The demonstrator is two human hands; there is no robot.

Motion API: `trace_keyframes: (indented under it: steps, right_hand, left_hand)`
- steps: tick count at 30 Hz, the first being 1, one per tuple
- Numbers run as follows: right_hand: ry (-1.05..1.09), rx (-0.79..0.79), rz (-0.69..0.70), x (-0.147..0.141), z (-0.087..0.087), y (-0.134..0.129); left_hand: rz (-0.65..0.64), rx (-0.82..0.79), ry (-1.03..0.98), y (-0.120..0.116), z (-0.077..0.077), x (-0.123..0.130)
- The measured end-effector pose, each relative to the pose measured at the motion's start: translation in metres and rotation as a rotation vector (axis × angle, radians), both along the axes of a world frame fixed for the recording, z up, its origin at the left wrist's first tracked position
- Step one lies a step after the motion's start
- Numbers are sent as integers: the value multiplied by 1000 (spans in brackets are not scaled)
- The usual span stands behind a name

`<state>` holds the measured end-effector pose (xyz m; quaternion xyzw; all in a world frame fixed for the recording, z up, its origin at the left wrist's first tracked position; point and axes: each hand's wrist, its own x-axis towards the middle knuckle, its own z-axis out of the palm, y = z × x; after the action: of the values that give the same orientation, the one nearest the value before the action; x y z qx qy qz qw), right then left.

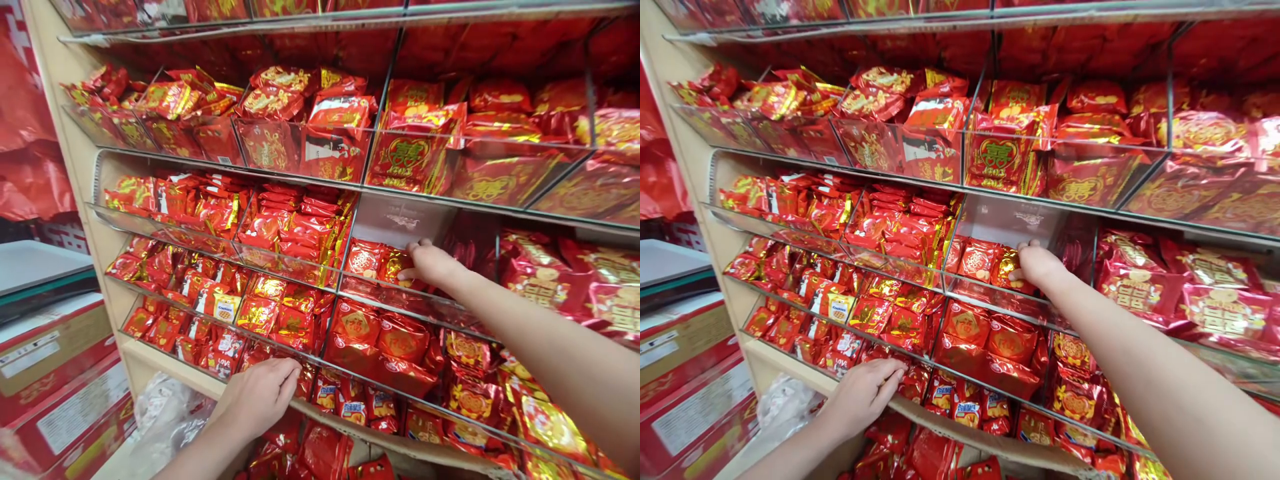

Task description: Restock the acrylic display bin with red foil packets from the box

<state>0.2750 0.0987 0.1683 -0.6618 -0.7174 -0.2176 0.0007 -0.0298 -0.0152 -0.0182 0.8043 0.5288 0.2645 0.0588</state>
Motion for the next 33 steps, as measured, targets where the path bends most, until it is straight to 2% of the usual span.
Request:
trace_keyframes:
  steps: [3, 5, 7, 8, 10, 12, 13, 15, 16, 18, 21, 24, 29, 33]
  right_hand:
    - [32, 172, 49, 2, 10, -17]
    - [92, 335, 160, -2, 11, -45]
    - [178, 446, 329, -11, 1, -83]
    - [217, 452, 417, -16, -9, -104]
    - [271, 319, 587, -25, -41, -147]
    - [292, 9, 734, -32, -85, -186]
    - [301, -170, 771, -34, -110, -201]
    - [336, -471, 746, -38, -160, -221]
    - [368, -569, 704, -39, -182, -225]
    - [449, -658, 612, -41, -217, -223]
    - [508, -708, 523, -43, -245, -213]
    - [496, -774, 482, -41, -257, -213]
    - [585, -813, 466, -33, -266, -217]
    - [612, -827, 407, -34, -266, -211]
  left_hand:
    - [-63, 97, -49, 2, 2, 1]
    - [-117, 128, -73, 2, 3, 1]
    - [-150, 98, -68, -1, 3, -1]
    - [-165, 72, -61, -4, 3, -3]
    - [-216, 9, -34, -12, 2, -8]
    - [-291, -122, 56, -23, 1, -12]
    - [-325, -220, 134, -29, 0, -13]
    - [-352, -430, 309, -38, -5, -11]
    - [-337, -523, 390, -41, -10, -8]
    - [-272, -640, 492, -41, -25, 0]
    - [-191, -768, 586, -35, -49, 18]
    - [-140, -848, 617, -35, -60, 29]
    - [-146, -910, 552, -46, -51, 21]
    - [40, -792, 492, -36, -53, 27]
